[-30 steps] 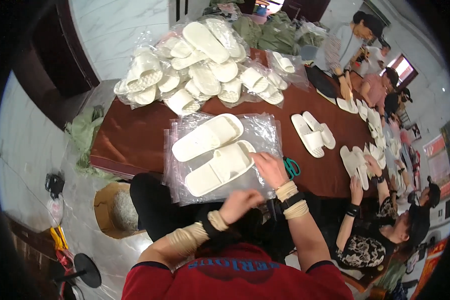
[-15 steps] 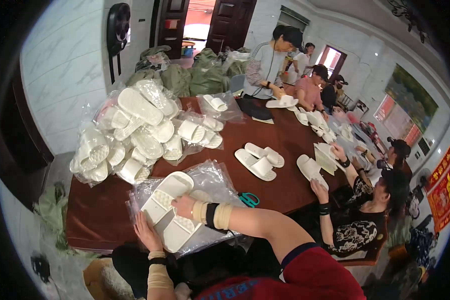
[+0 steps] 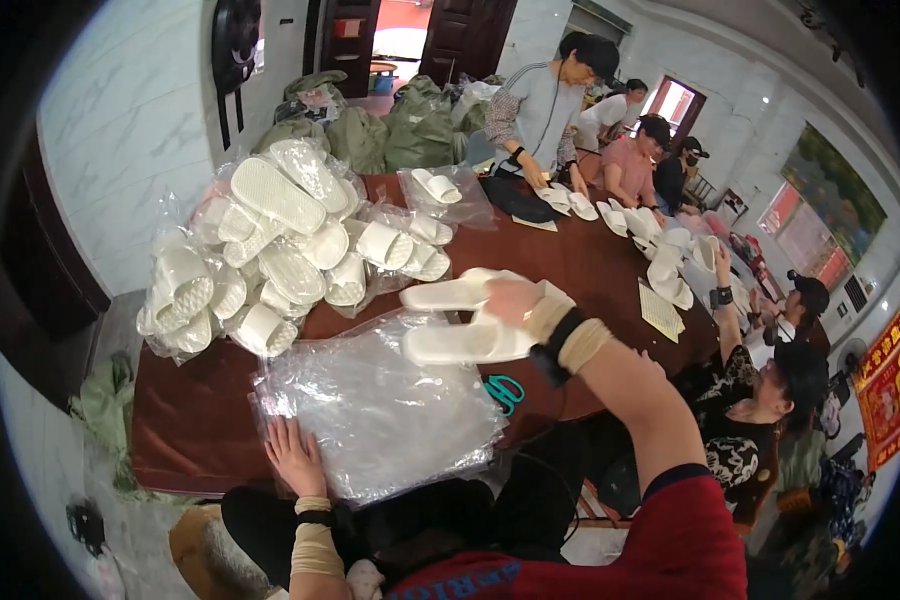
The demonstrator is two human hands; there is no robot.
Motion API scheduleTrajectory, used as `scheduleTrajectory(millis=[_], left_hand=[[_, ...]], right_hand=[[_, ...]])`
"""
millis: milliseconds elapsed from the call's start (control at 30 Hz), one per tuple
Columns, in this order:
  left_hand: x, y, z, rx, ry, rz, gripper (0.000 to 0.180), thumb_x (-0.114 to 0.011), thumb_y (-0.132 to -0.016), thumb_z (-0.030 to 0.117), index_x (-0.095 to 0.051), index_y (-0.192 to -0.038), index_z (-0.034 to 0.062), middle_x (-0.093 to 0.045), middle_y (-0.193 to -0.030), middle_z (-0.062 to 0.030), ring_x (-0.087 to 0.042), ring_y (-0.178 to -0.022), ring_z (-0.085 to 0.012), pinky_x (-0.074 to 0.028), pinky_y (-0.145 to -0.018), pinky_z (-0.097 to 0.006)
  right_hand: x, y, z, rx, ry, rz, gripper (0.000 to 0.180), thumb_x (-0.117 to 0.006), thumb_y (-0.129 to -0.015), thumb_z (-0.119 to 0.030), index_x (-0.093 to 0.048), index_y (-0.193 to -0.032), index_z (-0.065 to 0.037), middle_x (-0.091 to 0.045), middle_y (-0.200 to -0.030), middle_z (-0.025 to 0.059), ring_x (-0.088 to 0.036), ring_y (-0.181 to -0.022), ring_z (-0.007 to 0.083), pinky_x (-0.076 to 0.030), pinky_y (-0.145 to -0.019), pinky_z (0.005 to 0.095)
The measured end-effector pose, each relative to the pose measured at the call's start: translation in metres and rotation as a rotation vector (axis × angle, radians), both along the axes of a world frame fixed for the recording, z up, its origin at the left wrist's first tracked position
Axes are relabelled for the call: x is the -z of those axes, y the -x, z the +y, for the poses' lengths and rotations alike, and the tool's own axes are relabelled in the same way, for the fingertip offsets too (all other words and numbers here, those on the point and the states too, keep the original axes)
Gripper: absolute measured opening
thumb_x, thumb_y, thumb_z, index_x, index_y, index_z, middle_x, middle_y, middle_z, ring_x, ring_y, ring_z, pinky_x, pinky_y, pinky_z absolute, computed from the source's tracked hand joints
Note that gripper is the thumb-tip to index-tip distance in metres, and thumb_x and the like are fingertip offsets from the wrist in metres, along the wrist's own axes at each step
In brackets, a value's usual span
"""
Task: Packing pairs of slippers into plastic bags at a table with other workers.
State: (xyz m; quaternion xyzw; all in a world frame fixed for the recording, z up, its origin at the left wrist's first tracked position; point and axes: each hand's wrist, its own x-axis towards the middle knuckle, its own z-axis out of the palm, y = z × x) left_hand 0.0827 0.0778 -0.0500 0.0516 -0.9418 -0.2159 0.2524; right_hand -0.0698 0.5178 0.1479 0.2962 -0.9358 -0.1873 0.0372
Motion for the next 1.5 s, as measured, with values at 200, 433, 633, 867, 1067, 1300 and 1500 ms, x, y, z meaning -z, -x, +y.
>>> scheduleTrajectory(millis=[200,433,633,867,1067,1300,1500], left_hand=[[-0.005,0.010,0.015,0.018,0.010,0.011,0.043,-0.064,-0.087,0.020,-0.057,-0.127,0.0065,-0.047,-0.144,-0.0129,-0.038,-0.137,-0.0325,-0.024,-0.114,-0.052],[-0.018,-0.003,0.002,-0.030,0.018,-0.030,0.042,-0.062,-0.088,0.019,-0.056,-0.128,0.0060,-0.046,-0.144,-0.0141,-0.036,-0.138,-0.0332,-0.023,-0.114,-0.052],[-0.025,0.000,0.005,-0.036,0.003,-0.065,0.040,-0.062,-0.090,0.019,-0.056,-0.128,0.0063,-0.047,-0.143,-0.0130,-0.036,-0.138,-0.0328,-0.024,-0.114,-0.051],[-0.030,0.003,0.009,-0.036,-0.047,-0.096,0.043,-0.063,-0.088,0.020,-0.055,-0.128,0.0068,-0.046,-0.144,-0.0144,-0.036,-0.138,-0.0347,-0.024,-0.113,-0.053],[-0.028,-0.007,0.001,-0.045,-0.040,-0.125,0.046,-0.064,-0.087,0.019,-0.054,-0.129,0.0067,-0.046,-0.144,-0.0146,-0.036,-0.138,-0.0356,-0.024,-0.113,-0.054],[-0.025,0.001,0.011,-0.011,-0.049,-0.069,0.045,-0.064,-0.087,0.019,-0.054,-0.129,0.0059,-0.046,-0.143,-0.0153,-0.036,-0.138,-0.0362,-0.024,-0.113,-0.054],[-0.026,-0.001,0.000,-0.051,-0.018,-0.053,0.041,-0.062,-0.089,0.019,-0.055,-0.127,0.0055,-0.047,-0.142,-0.0148,-0.037,-0.136,-0.0358,-0.024,-0.113,-0.052]], right_hand=[[-0.023,0.009,0.165,0.365,0.012,0.229,0.025,-0.050,-0.091,-0.012,-0.068,-0.107,-0.011,-0.059,-0.116,0.0113,-0.063,-0.106,0.0246,-0.053,-0.087,0.0371],[0.001,0.084,0.003,0.145,0.132,0.000,0.011,-0.057,-0.083,-0.014,-0.062,-0.092,-0.011,-0.062,-0.095,0.0122,-0.061,-0.093,0.0352,-0.050,-0.075,0.0463],[0.105,0.161,-0.132,1.040,1.486,-0.868,0.045,-0.059,-0.091,-0.023,-0.050,-0.117,0.013,-0.064,-0.104,0.0283,-0.069,-0.084,0.0415,-0.060,-0.072,0.0470],[0.191,0.194,-0.187,1.205,2.248,-0.714,0.046,-0.066,-0.089,-0.024,-0.046,-0.123,-0.001,-0.060,-0.098,0.0202,-0.063,-0.076,0.0334,-0.057,-0.075,0.0466],[0.191,0.192,-0.262,1.306,2.126,-0.315,0.040,-0.070,-0.077,0.001,-0.046,-0.107,-0.005,-0.047,-0.073,0.0073,-0.049,-0.060,0.0211,-0.056,-0.069,0.0482],[0.176,0.211,-0.158,1.007,2.359,-0.317,0.012,-0.068,-0.079,-0.004,-0.056,-0.079,-0.005,-0.055,-0.071,0.0089,-0.056,-0.065,0.0218,-0.059,-0.072,0.0450],[0.124,0.175,-0.093,1.091,2.388,-0.887,0.023,-0.073,-0.083,-0.012,-0.056,-0.096,-0.005,-0.055,-0.079,0.0099,-0.056,-0.064,0.0212,-0.053,-0.049,0.0359]])
